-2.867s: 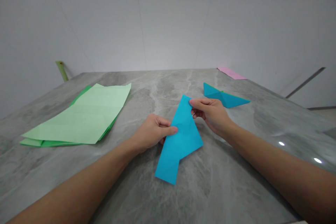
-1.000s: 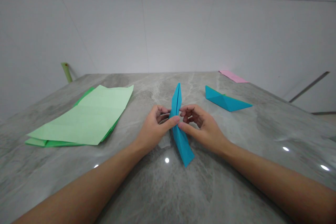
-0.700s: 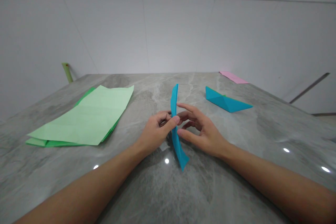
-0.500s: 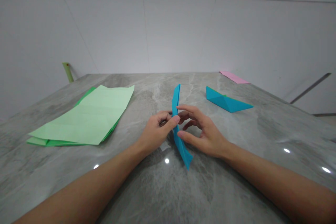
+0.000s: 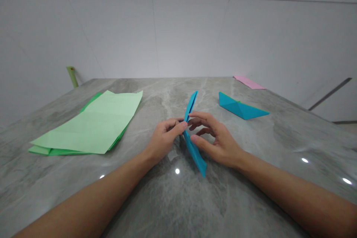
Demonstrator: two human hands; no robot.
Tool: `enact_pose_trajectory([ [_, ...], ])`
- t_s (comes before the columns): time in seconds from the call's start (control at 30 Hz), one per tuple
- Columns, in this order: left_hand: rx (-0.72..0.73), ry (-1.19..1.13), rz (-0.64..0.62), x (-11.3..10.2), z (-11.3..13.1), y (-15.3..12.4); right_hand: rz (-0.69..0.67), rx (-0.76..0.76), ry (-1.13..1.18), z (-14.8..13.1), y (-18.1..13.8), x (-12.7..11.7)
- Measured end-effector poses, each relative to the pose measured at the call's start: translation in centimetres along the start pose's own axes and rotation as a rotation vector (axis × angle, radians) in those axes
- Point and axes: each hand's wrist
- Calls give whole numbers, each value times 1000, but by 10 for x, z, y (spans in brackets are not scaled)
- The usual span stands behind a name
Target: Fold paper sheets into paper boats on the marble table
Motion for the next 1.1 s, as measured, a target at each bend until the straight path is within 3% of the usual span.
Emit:
enact_pose_trajectory([
  [0.23,6,24,3,0,1,-1,30,-14,-54,0,0,0],
  [0.47,79,105,-9,1,2,-4,147,-107,-266,-3,4,-6],
  [0.67,138,224,-1,3,-4,-5,105,-120,-354,-11,5,-8],
  [0.8,138,262,-30,1,-6,-4,106,63,-268,-5,6,-8],
  [0.93,140,313,-126,-6,-9,-4,145,367,74,13,9,-10],
  [1.1,187,564,-285,-8,-8,-9,156,552,412,28,11,-11],
])
Point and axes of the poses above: each hand's wrist, its own y-axis towards the middle knuckle, its own x-axis out of the palm, z = x × y, and after that the axes turned 5 degrees about -y, right-handed
